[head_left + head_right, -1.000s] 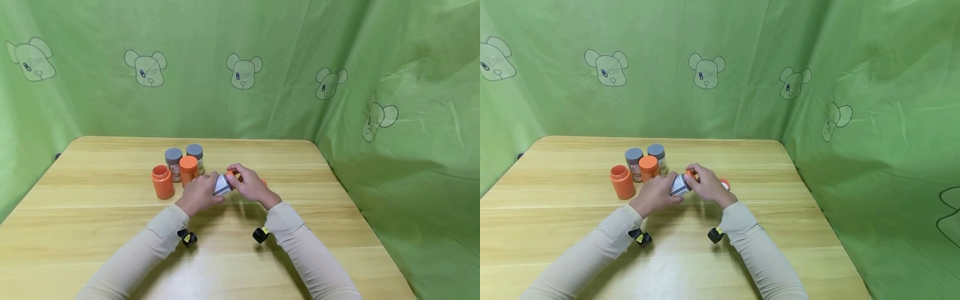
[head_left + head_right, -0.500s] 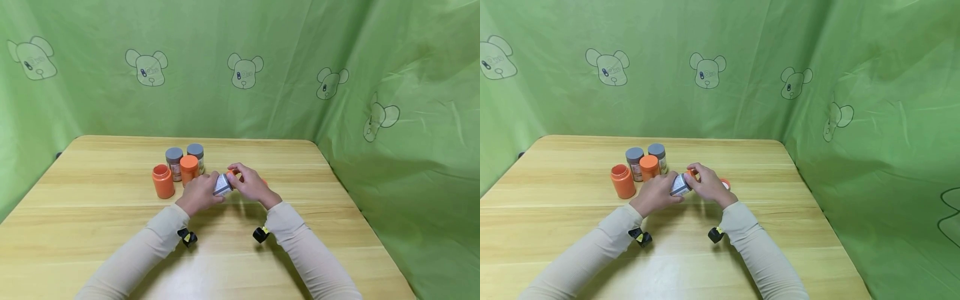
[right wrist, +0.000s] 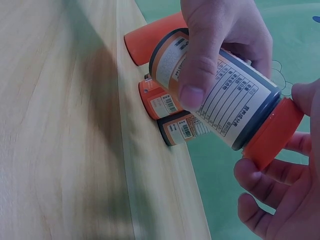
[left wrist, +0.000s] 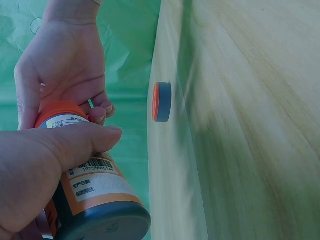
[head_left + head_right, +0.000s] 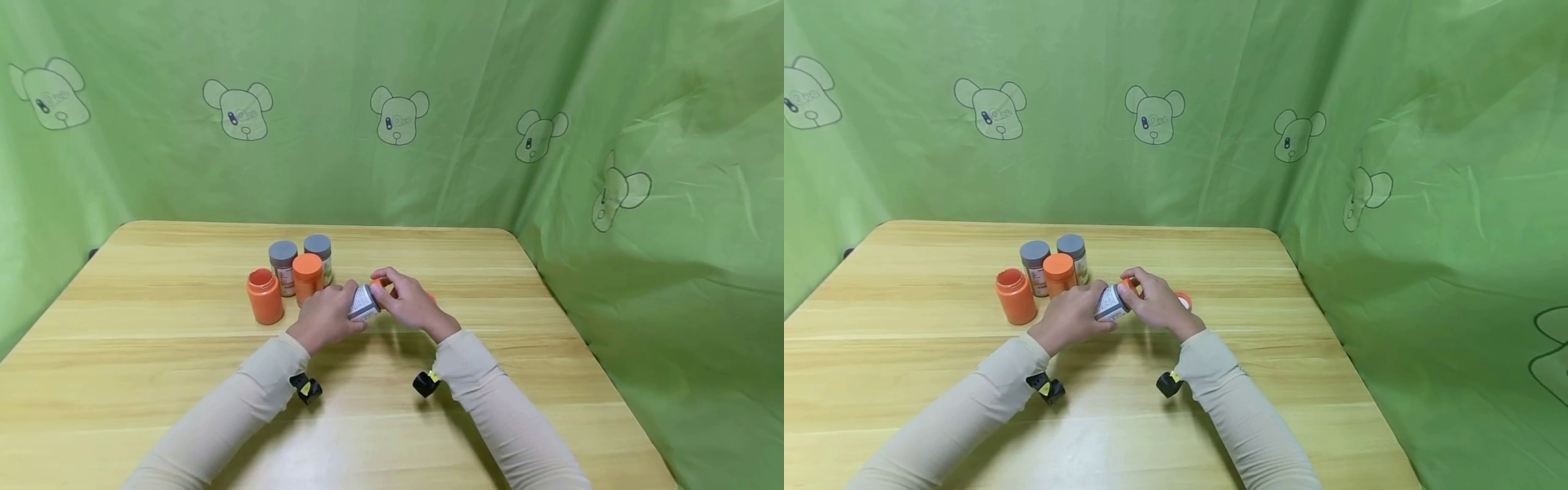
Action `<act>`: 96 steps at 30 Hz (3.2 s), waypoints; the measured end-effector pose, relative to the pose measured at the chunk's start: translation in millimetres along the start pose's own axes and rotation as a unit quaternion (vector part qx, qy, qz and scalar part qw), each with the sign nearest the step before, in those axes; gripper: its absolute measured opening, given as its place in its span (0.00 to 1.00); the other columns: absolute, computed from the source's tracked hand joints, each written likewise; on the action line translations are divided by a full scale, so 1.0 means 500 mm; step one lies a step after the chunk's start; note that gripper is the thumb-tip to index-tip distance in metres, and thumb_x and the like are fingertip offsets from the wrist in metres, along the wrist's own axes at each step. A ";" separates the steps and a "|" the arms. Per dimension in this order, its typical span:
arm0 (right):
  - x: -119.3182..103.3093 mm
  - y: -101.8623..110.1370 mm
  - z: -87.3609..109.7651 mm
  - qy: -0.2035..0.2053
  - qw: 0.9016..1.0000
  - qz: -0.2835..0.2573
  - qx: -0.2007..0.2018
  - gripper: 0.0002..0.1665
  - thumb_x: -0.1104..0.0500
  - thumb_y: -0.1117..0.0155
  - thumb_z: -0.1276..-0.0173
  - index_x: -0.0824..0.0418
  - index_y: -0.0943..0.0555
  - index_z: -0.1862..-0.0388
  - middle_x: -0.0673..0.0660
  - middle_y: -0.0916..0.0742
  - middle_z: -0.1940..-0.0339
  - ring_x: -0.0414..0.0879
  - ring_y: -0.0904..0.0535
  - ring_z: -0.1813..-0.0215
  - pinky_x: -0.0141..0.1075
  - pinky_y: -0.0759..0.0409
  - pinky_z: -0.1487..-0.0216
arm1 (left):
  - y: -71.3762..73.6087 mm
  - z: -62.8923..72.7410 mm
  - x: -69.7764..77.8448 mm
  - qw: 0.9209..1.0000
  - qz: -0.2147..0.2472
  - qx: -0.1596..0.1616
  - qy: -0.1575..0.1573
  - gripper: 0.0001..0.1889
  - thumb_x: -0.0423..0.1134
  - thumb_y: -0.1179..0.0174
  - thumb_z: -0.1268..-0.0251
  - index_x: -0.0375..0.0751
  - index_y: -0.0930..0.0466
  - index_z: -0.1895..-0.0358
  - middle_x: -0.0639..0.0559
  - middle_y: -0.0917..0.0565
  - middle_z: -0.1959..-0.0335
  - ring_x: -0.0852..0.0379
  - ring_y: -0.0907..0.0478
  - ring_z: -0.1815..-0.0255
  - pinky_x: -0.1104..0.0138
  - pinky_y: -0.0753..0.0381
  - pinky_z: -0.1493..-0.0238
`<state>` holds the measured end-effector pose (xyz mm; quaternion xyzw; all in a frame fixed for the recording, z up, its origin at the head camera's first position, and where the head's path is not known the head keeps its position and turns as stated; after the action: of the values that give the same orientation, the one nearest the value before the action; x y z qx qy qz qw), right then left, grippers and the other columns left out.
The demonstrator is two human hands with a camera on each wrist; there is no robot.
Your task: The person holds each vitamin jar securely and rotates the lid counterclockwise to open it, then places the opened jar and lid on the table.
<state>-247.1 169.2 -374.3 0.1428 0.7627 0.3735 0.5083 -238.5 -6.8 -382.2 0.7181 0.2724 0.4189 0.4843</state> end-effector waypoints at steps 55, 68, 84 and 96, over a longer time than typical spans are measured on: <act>-0.006 -0.003 -0.003 -0.004 1.000 -0.009 0.001 0.21 0.51 0.51 0.23 0.63 0.28 0.39 0.62 0.18 0.50 0.51 0.22 0.68 0.38 0.23 0.67 | 0.002 0.002 -0.005 1.000 -0.001 0.007 -0.008 0.33 0.51 0.26 0.50 0.38 0.27 0.45 0.46 0.19 0.64 0.54 0.23 0.71 0.62 0.23 0.73; -0.003 -0.005 -0.005 0.013 0.999 -0.042 -0.014 0.20 0.56 0.50 0.24 0.65 0.30 0.38 0.64 0.20 0.47 0.57 0.21 0.58 0.39 0.21 0.60 | 0.006 0.000 -0.005 1.000 -0.002 0.005 -0.004 0.32 0.51 0.26 0.50 0.38 0.27 0.45 0.46 0.19 0.64 0.54 0.23 0.70 0.62 0.22 0.72; -0.003 0.000 -0.003 0.010 1.000 -0.025 0.001 0.20 0.53 0.49 0.24 0.65 0.29 0.40 0.63 0.18 0.51 0.52 0.21 0.65 0.37 0.22 0.66 | 0.007 0.001 0.000 1.000 0.003 0.006 -0.008 0.33 0.51 0.26 0.50 0.37 0.27 0.44 0.45 0.19 0.64 0.54 0.23 0.71 0.62 0.22 0.73; -0.004 0.002 -0.002 0.004 1.000 -0.014 0.005 0.21 0.52 0.50 0.23 0.64 0.28 0.40 0.64 0.18 0.51 0.49 0.22 0.68 0.37 0.22 0.68 | 0.005 0.001 0.000 1.000 0.004 0.004 -0.003 0.33 0.50 0.25 0.51 0.37 0.27 0.45 0.45 0.19 0.64 0.53 0.23 0.70 0.62 0.23 0.73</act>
<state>-247.2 168.6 -372.2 0.1327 0.7686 0.3633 0.5095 -238.3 -8.0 -379.9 0.7226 0.2697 0.4175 0.4805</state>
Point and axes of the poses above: each hand's wrist, its own z-axis away from the middle knuckle, its own y-axis out of the back of the hand, x = y × z, the point moved 2 cm from there along -z, towards the middle knuckle
